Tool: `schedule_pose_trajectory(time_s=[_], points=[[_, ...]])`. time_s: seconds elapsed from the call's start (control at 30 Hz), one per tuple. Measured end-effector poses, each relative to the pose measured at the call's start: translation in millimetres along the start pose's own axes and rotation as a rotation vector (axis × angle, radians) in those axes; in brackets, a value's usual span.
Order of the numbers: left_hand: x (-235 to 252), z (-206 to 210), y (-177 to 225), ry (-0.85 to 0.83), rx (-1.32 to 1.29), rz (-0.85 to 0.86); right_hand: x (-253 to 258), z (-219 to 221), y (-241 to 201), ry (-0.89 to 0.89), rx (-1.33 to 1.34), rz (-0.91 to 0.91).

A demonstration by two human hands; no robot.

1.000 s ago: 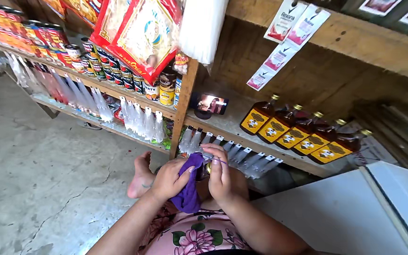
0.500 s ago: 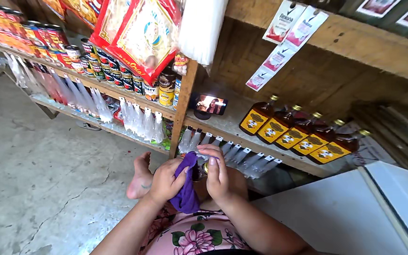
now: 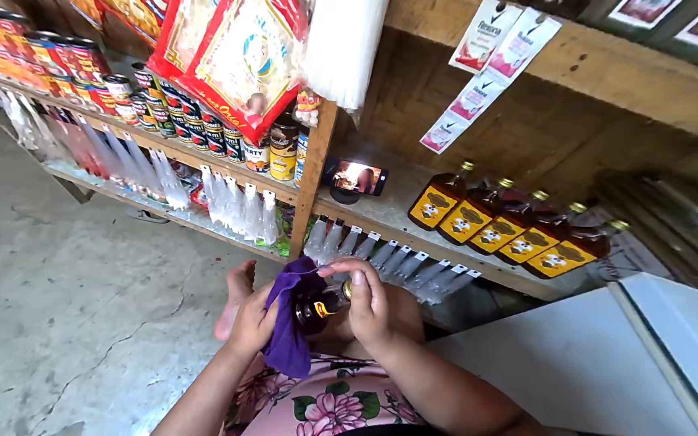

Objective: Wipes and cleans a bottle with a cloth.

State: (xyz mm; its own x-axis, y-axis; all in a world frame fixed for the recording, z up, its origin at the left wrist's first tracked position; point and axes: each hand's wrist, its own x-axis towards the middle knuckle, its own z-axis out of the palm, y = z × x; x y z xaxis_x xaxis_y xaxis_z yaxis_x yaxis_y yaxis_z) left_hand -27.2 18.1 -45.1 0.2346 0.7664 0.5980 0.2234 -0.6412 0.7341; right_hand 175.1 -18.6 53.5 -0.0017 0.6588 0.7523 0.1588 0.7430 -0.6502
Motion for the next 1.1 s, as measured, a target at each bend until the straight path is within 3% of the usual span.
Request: schedule_pose_trajectory(time_s=[0.23, 0.33, 0.4, 0.63, 0.8, 1.0, 1.1], points=[[-31, -11, -54, -0.092, 0.277, -0.131, 4, -4, 3, 0.046, -0.031, 0.069], [-27, -15, -44, -0.119, 0.467, -0.222, 6, -4, 2, 0.059, -0.034, 0.090], [-21, -15, -30, -0.081, 0.493, -0.196, 6, -4, 5, 0.072, -0.032, 0.084], [-2, 0, 21, 0.009, 0.302, 0.039, 5, -7, 9, 0.095, -0.038, 0.088], [9, 20, 43, -0.017, 0.107, 0.015, 1, -6, 9, 0.118, -0.039, 0.093], [1, 34, 24, 0.073, 0.036, 0.056, -3, -13, 13, 0.139, -0.033, 0.133], [-7, 33, 12, 0.103, 0.061, -0.005, -3, -15, 15, 0.161, -0.004, 0.165]])
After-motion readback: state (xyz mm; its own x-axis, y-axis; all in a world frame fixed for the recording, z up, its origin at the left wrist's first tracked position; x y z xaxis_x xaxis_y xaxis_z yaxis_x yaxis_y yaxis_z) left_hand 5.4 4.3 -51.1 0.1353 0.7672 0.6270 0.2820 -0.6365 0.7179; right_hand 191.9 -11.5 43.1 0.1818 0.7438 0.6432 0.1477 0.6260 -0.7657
